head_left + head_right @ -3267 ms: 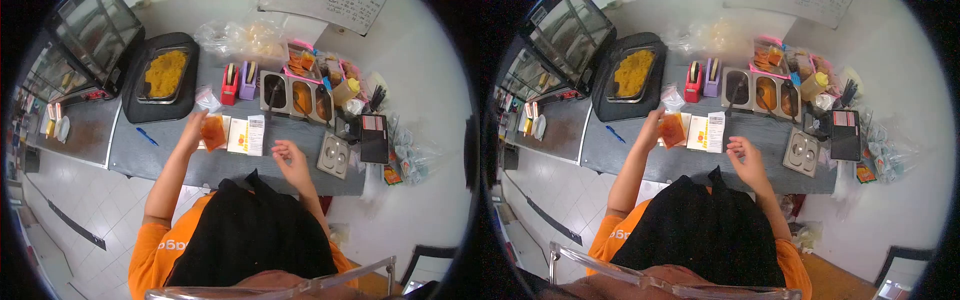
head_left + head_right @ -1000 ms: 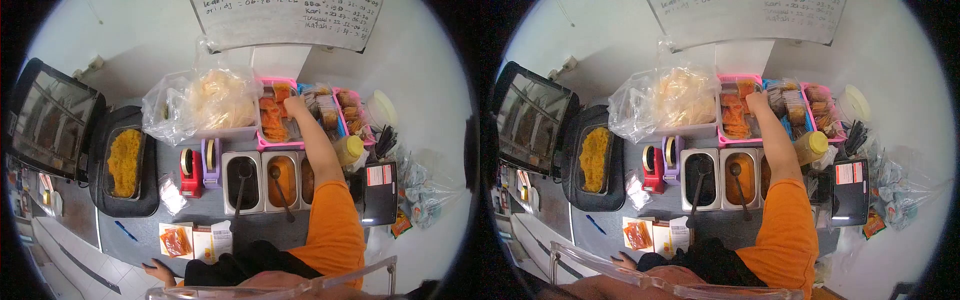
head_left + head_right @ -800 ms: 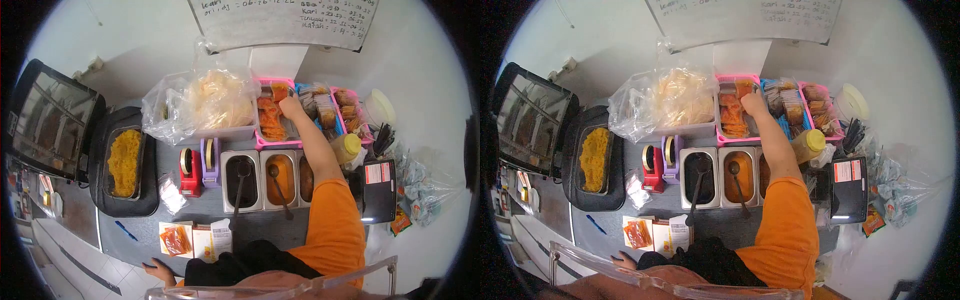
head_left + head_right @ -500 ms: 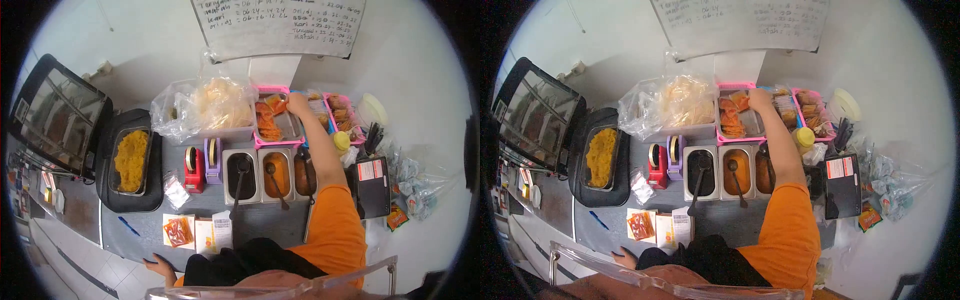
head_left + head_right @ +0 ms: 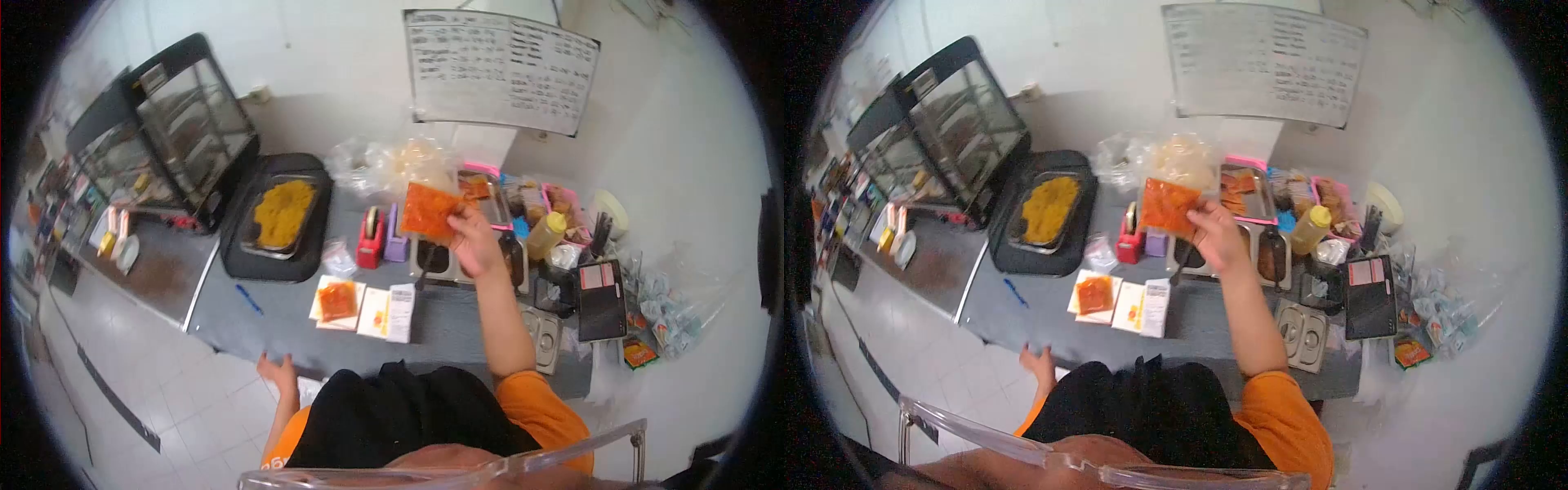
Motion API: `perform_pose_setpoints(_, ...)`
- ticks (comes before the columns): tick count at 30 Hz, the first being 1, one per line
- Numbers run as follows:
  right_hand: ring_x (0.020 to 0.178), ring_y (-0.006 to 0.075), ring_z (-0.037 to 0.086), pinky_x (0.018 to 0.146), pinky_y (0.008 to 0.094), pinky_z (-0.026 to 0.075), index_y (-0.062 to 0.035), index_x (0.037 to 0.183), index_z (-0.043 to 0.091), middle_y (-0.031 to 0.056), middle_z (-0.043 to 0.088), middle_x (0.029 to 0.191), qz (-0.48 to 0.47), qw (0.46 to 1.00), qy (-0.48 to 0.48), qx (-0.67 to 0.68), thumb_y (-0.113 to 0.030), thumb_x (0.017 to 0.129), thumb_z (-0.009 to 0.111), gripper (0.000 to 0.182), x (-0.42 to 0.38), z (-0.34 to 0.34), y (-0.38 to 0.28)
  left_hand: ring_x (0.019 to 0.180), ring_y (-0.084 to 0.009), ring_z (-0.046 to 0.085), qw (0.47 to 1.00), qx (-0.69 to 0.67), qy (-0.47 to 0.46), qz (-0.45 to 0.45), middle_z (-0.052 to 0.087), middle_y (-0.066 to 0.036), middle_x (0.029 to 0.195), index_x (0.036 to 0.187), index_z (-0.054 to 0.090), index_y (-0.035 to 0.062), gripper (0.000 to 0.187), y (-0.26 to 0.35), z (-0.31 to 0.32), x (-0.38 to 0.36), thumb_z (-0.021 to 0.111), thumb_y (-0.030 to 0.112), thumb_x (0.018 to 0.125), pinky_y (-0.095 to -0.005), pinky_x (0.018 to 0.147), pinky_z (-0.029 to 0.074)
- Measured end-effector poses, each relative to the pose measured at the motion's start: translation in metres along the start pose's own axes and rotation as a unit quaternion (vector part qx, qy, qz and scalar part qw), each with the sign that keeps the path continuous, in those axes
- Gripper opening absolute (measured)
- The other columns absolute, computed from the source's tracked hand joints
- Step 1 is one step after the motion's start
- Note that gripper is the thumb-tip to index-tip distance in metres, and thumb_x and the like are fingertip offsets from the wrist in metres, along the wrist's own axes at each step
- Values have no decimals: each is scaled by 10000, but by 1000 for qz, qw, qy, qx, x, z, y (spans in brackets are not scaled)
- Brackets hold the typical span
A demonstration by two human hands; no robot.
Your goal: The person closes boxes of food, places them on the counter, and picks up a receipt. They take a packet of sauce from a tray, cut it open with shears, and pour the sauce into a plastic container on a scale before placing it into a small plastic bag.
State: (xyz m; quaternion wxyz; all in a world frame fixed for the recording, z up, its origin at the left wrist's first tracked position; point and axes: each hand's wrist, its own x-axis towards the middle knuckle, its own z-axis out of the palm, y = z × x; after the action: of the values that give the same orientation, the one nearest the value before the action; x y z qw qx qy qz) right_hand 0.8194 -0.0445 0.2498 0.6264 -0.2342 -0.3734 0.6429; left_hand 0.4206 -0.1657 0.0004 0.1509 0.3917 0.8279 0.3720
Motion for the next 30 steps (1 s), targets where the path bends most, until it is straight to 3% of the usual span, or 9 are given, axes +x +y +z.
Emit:
perform_pose_setpoints(2, 1004, 216, 577, 893, 375, 469, 3, 1087, 521, 104, 583, 1076, 18, 999, -21, 40, 29, 843, 485, 248, -20, 37, 34, 1123, -324, 422, 972, -79, 54, 214, 492, -170, 1137, 1165, 470, 10, 486, 45, -21, -9, 644, 123, 726, -412, 986, 291)
perform_pose_setpoints(4, 1083, 239, 540, 938, 392, 447, 4, 1193, 453, 118, 538, 1170, 11, 988, -127, 84, 13, 865, 461, 328, -38, 67, 69, 1062, -289, 482, 921, -255, -113, 272, 540, -132, 1080, 1079, 542, 10, 330, 102, -63, -10, 618, 90, 768, -362, 946, 347)
perform_pose_setpoints(6, 1104, 243, 527, 952, 398, 435, 1, 1210, 445, 122, 527, 1190, 35, 986, -132, 92, 17, 866, 457, 344, -58, 107, 92, 1004, -253, 523, 880, -276, -147, 358, 556, -121, 1048, 991, 593, 8, 205, 154, -117, -19, 596, 50, 791, -309, 902, 380)
perform_pose_setpoints(11, 1145, 261, 497, 966, 425, 417, -17, 1237, 435, 126, 495, 1237, 101, 981, -122, 111, 19, 871, 446, 368, -102, 176, 129, 1003, -190, 517, 815, -449, -232, 283, 563, -98, 1029, 895, 605, 16, 107, 168, -191, -20, 612, 41, 791, -294, 898, 365)
perform_pose_setpoints(19, 1032, 192, 539, 915, 364, 421, -36, 1151, 486, 83, 538, 1159, 123, 975, -168, 75, -23, 835, 528, 320, -136, 234, 173, 981, -173, 524, 840, -422, -165, 298, 586, -84, 991, 769, 600, 20, 18, 116, -271, -16, 613, 31, 772, -295, 894, 361)
perform_pose_setpoints(21, 983, 187, 544, 923, 340, 378, -29, 1138, 490, 84, 542, 1158, -40, 973, -182, -135, -42, 798, 575, 351, -140, 247, 184, 988, -170, 510, 860, -370, -148, 317, 573, -83, 994, 781, 597, 24, 15, 98, -288, -16, 607, 33, 773, -300, 880, 364)
perform_pose_setpoints(24, 1012, 170, 517, 918, 324, 359, -49, 1100, 545, 76, 547, 1148, -51, 943, -211, -251, -90, 782, 632, 332, -150, 267, 196, 903, -178, 569, 891, -301, -124, 316, 606, -75, 906, 769, 611, 12, 26, 74, -313, -27, 623, 35, 766, -288, 793, 421)
perform_pose_setpoints(29, 1041, 172, 525, 887, 320, 376, -83, 1118, 573, 66, 588, 1081, -137, 850, -276, -428, -158, 785, 662, 353, -167, 313, 229, 811, -163, 570, 909, -238, -86, 332, 645, -47, 917, 783, 620, 19, 43, 14, -345, -31, 616, 61, 776, -321, 854, 389)
perform_pose_setpoints(30, 1013, 178, 536, 889, 317, 378, -84, 1133, 571, 58, 601, 1038, -95, 856, -294, -415, -177, 794, 658, 362, -171, 322, 236, 846, -161, 578, 908, -242, -100, 326, 649, -63, 919, 791, 621, 19, 34, 4, -354, -33, 614, 50, 780, -318, 844, 402)
